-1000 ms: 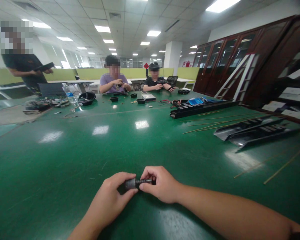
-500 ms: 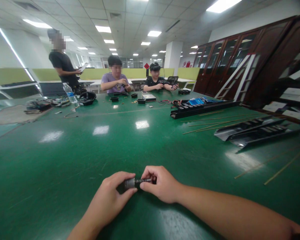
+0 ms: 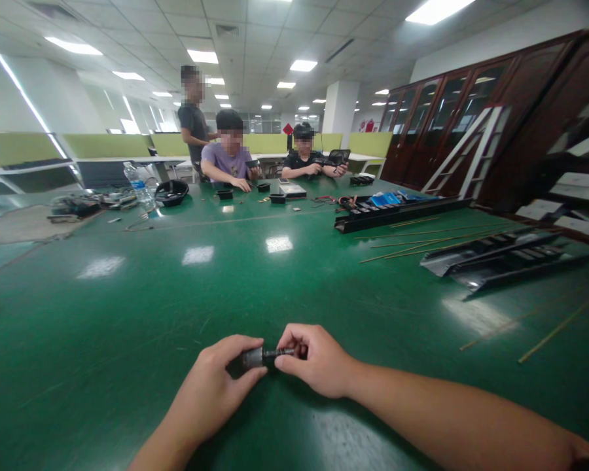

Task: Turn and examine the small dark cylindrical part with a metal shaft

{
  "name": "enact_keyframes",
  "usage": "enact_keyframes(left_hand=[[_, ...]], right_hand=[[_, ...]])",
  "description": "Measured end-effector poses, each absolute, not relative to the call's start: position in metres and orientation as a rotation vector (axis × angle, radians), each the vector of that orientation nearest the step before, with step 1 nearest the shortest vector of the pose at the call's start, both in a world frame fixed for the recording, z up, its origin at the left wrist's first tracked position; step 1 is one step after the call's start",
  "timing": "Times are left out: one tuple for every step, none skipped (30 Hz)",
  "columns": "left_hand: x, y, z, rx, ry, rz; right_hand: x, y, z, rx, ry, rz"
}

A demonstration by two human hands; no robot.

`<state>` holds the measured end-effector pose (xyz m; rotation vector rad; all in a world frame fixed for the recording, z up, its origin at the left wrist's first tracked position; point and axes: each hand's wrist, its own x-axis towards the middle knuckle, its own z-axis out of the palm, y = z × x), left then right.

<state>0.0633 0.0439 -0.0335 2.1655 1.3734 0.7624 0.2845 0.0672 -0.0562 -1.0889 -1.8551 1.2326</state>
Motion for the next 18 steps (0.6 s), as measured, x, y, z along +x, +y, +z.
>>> enact_keyframes(left_hand=[[0.0631,0.0439,-0.0337,2.167,1.37,0.767],[0.0629,0.044,-0.034,2.169,1.367,0.77],[0.0627,0.0441,-0.0346,2.171,1.364,0.772],[0.0624,0.0442,-0.0351,2.172,1.362,0.774],[0.062,0.0442,-0.0357,2.173,1.361,0.775],[0.0616,0.0442,-0.0362,2.173,1.364,0.775],[0.0611,0.0442,-0.0365,2.171,1.369,0.774],[0.0607,0.0442,-0.0366,2.17,1.371,0.775],[0.0602,0.0442,-0.0366,2.169,1.372,0.777],[0.0598,0.0443,-0.0363,2.168,1.373,0.775],[0.0596,0.0444,-0.0359,2.169,1.372,0.776],[0.0594,0.0445,-0.0355,2.17,1.37,0.779],[0.0594,0.0447,-0.035,2.172,1.367,0.787],[0.0594,0.0448,-0.0346,2.173,1.365,0.794],[0.0595,0.045,-0.0343,2.173,1.364,0.8],[0.0595,0.045,-0.0341,2.174,1.362,0.802],[0.0594,0.045,-0.034,2.175,1.361,0.802],[0.0593,0.0448,-0.034,2.176,1.362,0.8]], right_hand=[[0.2846,0.0671,-0.0561,-1.09,-1.852,1.234],[0.2846,0.0671,-0.056,-1.094,-1.848,1.236],[0.2847,0.067,-0.0559,-1.099,-1.843,1.239],[0.2848,0.0669,-0.0559,-1.102,-1.84,1.242],[0.2849,0.0669,-0.056,-1.103,-1.84,1.245],[0.2849,0.0669,-0.0561,-1.102,-1.839,1.246],[0.285,0.0669,-0.0563,-1.101,-1.839,1.246],[0.285,0.0669,-0.0564,-1.1,-1.838,1.243],[0.2849,0.0669,-0.0566,-1.099,-1.837,1.242],[0.2848,0.0669,-0.0568,-1.097,-1.833,1.242],[0.2847,0.0669,-0.0569,-1.095,-1.83,1.246],[0.2846,0.0669,-0.057,-1.091,-1.827,1.249],[0.2845,0.067,-0.057,-1.087,-1.824,1.251],[0.2844,0.067,-0.0569,-1.086,-1.822,1.252],[0.2844,0.0671,-0.0568,-1.085,-1.821,1.252],[0.2844,0.0671,-0.0566,-1.086,-1.822,1.252],[0.2845,0.0671,-0.0564,-1.087,-1.825,1.252],[0.2846,0.067,-0.0562,-1.089,-1.828,1.249]])
